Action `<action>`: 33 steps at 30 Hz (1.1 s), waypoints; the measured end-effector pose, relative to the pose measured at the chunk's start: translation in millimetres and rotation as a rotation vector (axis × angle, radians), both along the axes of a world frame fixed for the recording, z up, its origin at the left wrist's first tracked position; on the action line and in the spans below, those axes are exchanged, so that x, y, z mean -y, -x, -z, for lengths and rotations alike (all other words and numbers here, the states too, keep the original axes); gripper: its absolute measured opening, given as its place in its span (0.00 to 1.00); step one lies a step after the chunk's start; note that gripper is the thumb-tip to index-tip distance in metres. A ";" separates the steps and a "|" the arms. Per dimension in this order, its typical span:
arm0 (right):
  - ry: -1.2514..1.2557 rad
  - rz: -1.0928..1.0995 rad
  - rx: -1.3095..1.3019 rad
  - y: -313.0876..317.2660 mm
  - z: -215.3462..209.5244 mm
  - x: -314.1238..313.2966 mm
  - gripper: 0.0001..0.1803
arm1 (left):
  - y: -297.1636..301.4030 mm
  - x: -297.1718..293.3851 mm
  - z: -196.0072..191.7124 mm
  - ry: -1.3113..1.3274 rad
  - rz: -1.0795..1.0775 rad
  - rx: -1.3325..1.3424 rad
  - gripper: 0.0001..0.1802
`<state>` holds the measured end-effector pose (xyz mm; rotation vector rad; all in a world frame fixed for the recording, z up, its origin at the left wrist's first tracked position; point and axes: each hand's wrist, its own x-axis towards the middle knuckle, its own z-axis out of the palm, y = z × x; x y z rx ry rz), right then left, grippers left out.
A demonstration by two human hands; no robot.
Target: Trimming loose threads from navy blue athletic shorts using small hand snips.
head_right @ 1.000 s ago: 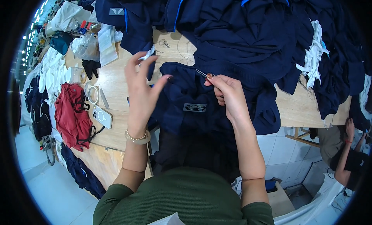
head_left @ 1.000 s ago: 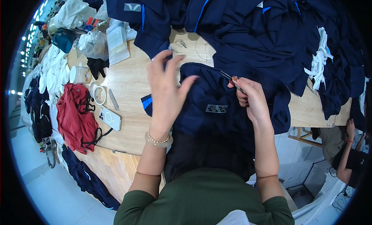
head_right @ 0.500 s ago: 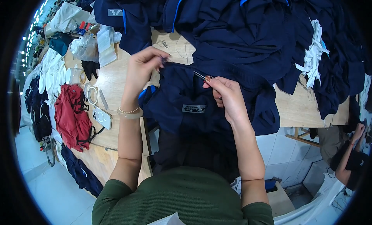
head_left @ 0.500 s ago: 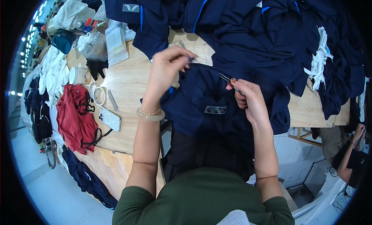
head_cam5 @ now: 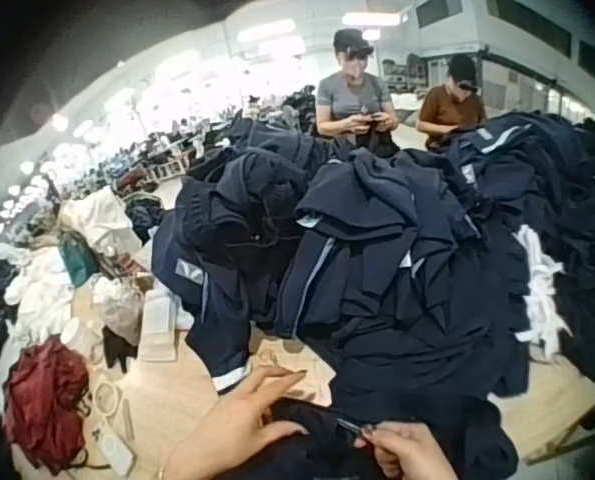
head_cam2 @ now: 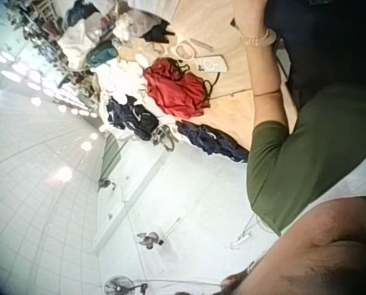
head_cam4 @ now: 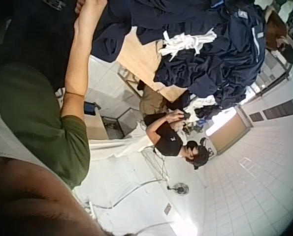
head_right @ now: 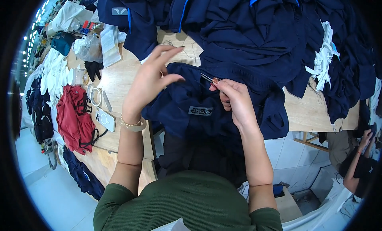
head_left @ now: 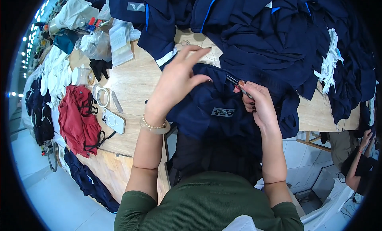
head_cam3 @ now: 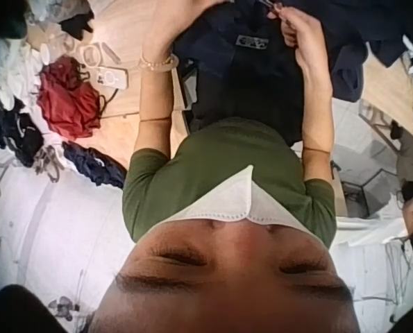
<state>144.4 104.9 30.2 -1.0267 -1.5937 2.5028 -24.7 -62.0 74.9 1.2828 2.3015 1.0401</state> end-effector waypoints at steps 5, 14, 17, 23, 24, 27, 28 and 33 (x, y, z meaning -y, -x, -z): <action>0.018 -0.005 -0.009 -0.4 -2.2 3.1 0.16 | 11.3 -19.3 28.5 -0.062 0.063 -0.159 0.06; -0.269 0.000 -0.246 -8.5 -10.4 -8.3 0.12 | -4.1 -6.3 20.0 -0.185 -0.126 -0.002 0.02; -0.578 0.173 -0.249 3.0 -20.0 -2.1 0.08 | -25.4 -0.2 16.6 -0.298 -0.145 0.076 0.02; -0.527 0.083 -0.148 24.9 -17.8 12.6 0.11 | -63.4 16.3 20.8 -0.380 -0.184 0.132 0.06; -0.556 0.105 -0.182 28.0 -12.0 14.4 0.12 | -68.0 17.4 24.2 -0.406 -0.180 0.107 0.07; -0.489 0.059 -0.196 33.9 -6.4 20.6 0.15 | -77.9 20.1 25.5 -0.392 -0.199 -0.020 0.08; -0.482 -0.010 -0.174 35.5 -6.0 23.4 0.17 | -79.9 20.3 27.9 -0.392 -0.205 -0.044 0.08; -0.480 -0.119 -0.119 42.3 -1.1 37.1 0.19 | -92.8 21.9 33.1 -0.377 -0.199 -0.050 0.10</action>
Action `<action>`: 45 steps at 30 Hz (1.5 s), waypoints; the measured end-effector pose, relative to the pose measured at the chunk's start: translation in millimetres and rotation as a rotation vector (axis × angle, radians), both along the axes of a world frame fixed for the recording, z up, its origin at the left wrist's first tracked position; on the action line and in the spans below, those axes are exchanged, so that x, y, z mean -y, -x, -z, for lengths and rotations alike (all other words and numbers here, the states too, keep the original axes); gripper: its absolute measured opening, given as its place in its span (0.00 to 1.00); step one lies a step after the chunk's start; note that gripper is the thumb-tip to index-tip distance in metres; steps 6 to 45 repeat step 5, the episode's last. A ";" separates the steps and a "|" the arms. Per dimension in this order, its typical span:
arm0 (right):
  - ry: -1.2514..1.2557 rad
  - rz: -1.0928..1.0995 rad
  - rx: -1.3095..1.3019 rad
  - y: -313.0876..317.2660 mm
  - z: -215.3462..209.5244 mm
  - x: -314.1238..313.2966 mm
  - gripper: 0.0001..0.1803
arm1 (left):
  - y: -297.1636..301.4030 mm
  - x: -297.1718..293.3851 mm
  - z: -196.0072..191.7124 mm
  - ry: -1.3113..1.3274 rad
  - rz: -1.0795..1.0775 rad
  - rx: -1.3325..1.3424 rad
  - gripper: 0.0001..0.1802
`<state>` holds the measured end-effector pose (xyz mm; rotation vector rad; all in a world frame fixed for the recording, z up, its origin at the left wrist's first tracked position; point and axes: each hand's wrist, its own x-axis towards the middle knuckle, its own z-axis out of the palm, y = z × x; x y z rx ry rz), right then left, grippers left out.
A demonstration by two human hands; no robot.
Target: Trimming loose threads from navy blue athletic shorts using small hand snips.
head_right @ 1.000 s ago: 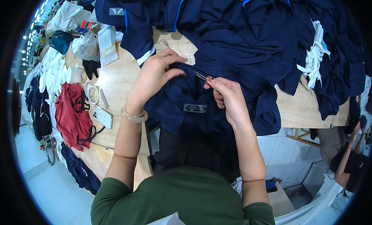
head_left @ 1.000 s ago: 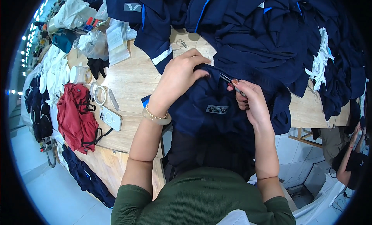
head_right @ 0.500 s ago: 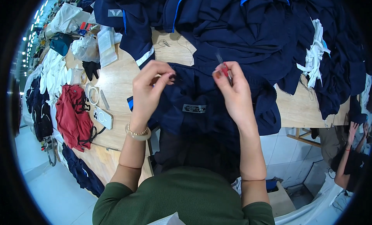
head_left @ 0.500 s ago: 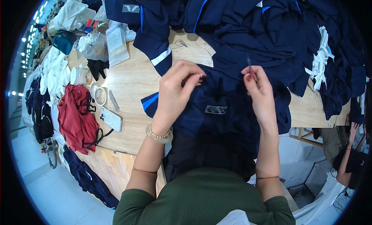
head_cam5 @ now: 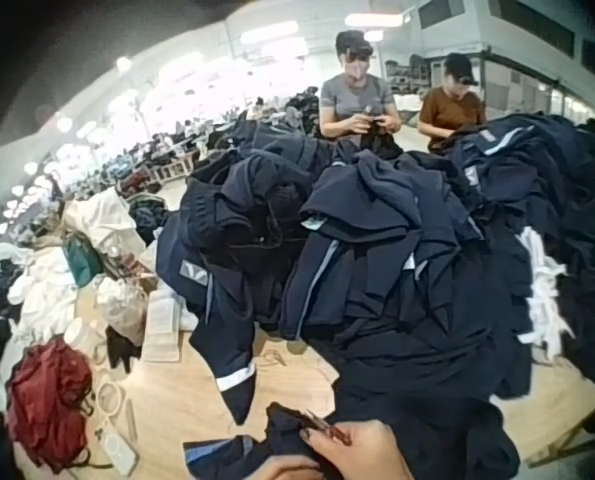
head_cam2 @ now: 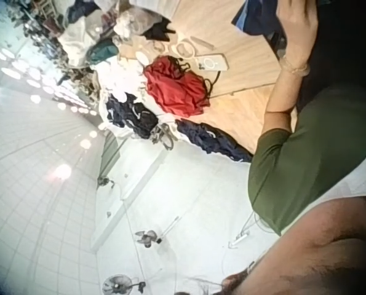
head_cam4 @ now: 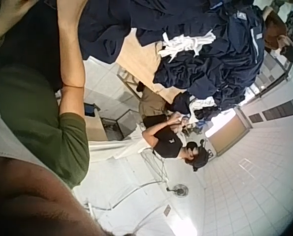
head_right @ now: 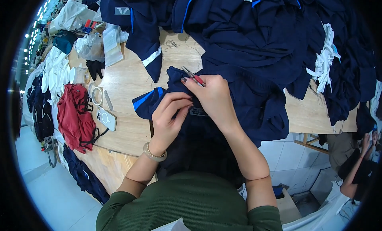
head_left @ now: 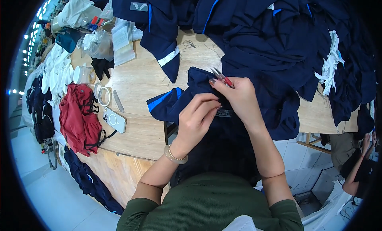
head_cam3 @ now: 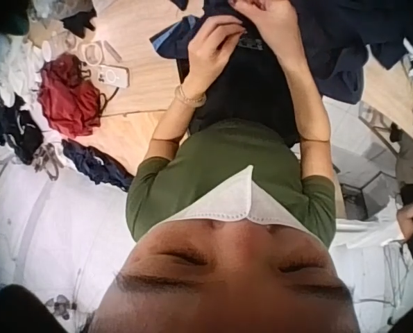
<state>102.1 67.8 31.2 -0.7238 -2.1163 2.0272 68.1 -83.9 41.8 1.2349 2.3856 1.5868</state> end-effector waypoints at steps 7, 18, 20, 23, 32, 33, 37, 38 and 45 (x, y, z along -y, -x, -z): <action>0.182 0.192 -0.194 5.9 12.9 8.1 0.10 | 0.8 4.2 -1.8 -0.042 -0.053 0.176 0.10; 0.182 0.192 -0.194 5.9 12.9 8.1 0.10 | 0.8 4.2 -1.8 -0.042 -0.053 0.176 0.10; 0.182 0.192 -0.194 5.9 12.9 8.1 0.10 | 0.8 4.2 -1.8 -0.042 -0.053 0.176 0.10; 0.182 0.192 -0.194 5.9 12.9 8.1 0.10 | 0.8 4.2 -1.8 -0.042 -0.053 0.176 0.10; 0.182 0.192 -0.194 5.9 12.9 8.1 0.10 | 0.8 4.2 -1.8 -0.042 -0.053 0.176 0.10; 0.182 0.192 -0.194 5.9 12.9 8.1 0.10 | 0.8 4.2 -1.8 -0.042 -0.053 0.176 0.10; 0.182 0.192 -0.194 5.9 12.9 8.1 0.10 | 0.8 4.2 -1.8 -0.042 -0.053 0.176 0.10; 0.182 0.192 -0.194 5.9 12.9 8.1 0.10 | 0.8 4.2 -1.8 -0.042 -0.053 0.176 0.10; 0.182 0.192 -0.194 5.9 12.9 8.1 0.10 | 0.8 4.2 -1.8 -0.042 -0.053 0.176 0.10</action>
